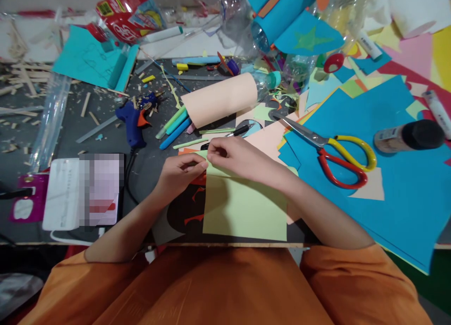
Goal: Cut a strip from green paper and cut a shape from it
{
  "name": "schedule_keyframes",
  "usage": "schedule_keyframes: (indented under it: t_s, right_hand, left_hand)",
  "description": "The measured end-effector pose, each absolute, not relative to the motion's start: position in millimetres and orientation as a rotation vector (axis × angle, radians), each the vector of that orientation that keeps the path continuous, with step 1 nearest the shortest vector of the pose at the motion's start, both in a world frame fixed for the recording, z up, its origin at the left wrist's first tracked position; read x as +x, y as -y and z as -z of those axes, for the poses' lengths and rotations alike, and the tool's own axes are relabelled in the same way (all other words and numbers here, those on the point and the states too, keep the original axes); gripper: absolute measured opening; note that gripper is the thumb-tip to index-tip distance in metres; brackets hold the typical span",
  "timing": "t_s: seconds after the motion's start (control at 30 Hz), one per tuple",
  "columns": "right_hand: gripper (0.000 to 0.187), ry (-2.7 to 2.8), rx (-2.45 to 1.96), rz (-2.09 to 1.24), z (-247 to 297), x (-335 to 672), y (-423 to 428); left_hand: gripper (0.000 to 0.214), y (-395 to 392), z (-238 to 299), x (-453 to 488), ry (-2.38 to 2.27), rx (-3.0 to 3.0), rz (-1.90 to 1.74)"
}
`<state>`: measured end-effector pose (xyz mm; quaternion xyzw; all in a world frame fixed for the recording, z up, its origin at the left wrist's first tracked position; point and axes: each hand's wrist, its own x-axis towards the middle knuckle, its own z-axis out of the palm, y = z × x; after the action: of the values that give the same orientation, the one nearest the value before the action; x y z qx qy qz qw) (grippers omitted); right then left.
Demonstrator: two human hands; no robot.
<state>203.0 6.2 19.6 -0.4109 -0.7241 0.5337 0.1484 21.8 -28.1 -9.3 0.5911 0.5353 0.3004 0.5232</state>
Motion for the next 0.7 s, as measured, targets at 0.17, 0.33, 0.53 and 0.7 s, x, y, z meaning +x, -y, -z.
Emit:
schedule_keyframes:
  t_s: [0.17,0.33,0.53,0.7]
  right_hand:
    - [0.017,2.071,-1.213,-1.505,-19.4,201.8,-5.8]
    - [0.016,2.106,-1.195,-1.526,-19.0,204.3,-8.4]
    - [0.017,2.086,-1.187,-1.494,-15.9,203.7,-7.3]
    - [0.017,2.089,-1.182,-1.479,-16.6,201.4,-5.3]
  left_hand:
    - [0.019,27.6,8.6,21.7,-1.284,1.436,-0.733]
    - [0.018,27.6,8.9,21.3,-1.309,1.450,-0.737]
    - [0.018,27.3,6.5,21.6,-1.355,1.411,-0.706]
    - [0.017,26.1,6.0,22.1,-1.316,1.377,-0.761]
